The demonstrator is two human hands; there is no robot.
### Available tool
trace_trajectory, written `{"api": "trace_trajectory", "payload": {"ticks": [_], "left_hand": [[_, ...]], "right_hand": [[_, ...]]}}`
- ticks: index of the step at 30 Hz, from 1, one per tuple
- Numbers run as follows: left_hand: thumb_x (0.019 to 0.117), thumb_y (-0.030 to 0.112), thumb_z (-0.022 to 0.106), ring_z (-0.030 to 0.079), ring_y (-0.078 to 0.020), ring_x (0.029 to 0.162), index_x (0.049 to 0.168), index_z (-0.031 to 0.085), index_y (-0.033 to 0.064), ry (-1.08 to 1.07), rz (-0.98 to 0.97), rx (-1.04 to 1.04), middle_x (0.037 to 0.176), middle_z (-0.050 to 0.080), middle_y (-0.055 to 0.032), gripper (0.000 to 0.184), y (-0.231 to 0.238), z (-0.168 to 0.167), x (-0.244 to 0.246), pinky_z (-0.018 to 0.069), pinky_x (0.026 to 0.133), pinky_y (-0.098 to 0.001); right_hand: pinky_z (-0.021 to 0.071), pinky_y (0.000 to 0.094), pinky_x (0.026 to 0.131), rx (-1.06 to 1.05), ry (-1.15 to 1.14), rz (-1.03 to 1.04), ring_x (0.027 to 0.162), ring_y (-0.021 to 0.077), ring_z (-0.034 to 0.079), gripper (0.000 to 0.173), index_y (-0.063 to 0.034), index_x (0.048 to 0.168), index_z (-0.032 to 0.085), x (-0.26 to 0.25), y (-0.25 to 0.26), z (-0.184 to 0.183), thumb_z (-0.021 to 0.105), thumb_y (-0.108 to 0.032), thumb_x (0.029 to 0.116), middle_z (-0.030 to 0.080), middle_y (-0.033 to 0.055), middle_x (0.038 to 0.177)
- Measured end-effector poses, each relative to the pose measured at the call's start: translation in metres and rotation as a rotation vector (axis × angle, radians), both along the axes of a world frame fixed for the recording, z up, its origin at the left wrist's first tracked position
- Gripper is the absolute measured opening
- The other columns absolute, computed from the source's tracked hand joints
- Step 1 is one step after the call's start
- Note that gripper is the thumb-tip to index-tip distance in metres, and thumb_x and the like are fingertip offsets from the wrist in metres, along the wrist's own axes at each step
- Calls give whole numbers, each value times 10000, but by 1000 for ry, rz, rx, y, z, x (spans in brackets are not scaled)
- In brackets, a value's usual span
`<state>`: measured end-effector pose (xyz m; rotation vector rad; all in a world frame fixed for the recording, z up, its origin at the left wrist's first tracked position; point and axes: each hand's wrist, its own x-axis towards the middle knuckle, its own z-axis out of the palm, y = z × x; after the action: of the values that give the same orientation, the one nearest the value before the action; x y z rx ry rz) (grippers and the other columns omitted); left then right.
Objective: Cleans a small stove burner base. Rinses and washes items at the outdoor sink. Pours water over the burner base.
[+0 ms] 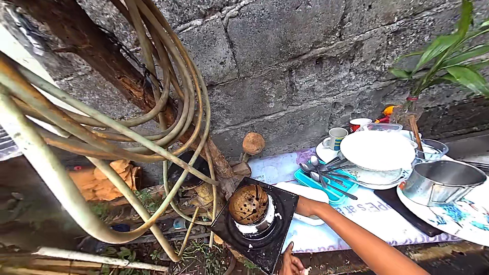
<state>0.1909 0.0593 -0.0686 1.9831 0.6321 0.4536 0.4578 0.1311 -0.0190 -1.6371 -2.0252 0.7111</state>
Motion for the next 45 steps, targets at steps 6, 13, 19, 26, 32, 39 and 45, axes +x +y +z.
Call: {"api": "trace_trajectory", "payload": {"ticks": [6,13,19,26,32,39,45], "left_hand": [[940,286,701,340,-461,1470,1587,188,-86,66,256,178,1616,198,-362,905,-10,19,60,402,1151,-516],[956,111,618,451,-396,1420,1591,291,-4,12,269,226,1648,190,-297,724,-2,6,86,500,1066,-463],[940,76,600,576,-394,1289,1602,272,11,152,278,270,1627,236,-306,741,-2,15,85,555,973,-445],[911,108,649,530,-402,1355,1593,304,8,250,328,397,1648,213,-290,772,-13,11,93,518,1040,-432],[901,139,667,486,-405,1396,1602,282,12,302,324,424,1656,196,-286,809,-13,9,98,490,1072,-436],[936,202,637,420,-425,1442,1581,257,-68,268,320,429,1643,195,-318,797,-15,5,108,433,1132,-434],[883,448,741,299,-404,1514,1572,136,-140,132,236,211,1661,97,-325,1089,-25,15,100,361,1191,-449]], "right_hand": [[435,525,1073,-202,-48,21,1174,361,642,286,9,1218,711,30,-24,9,530,-149,1063,694,222,1219],[472,565,958,-141,0,-98,1033,400,663,269,80,1077,693,18,-8,-4,514,-120,1053,693,272,1033],[457,562,1006,-193,-17,-10,1102,394,649,281,75,1160,671,11,-12,2,484,-110,1060,684,272,1110],[471,548,933,-377,-165,151,1001,375,646,256,39,1176,631,21,-32,26,431,-87,1078,662,249,1044],[532,491,840,-556,-116,159,870,295,661,237,45,1157,613,38,-51,27,414,-59,1083,652,204,991],[542,390,774,-821,221,-50,811,171,595,121,3,1136,509,27,-64,31,411,-39,1079,535,87,955],[544,379,882,-728,309,-132,944,172,644,237,45,1225,571,32,-73,24,400,-45,1088,608,132,1121]]}}
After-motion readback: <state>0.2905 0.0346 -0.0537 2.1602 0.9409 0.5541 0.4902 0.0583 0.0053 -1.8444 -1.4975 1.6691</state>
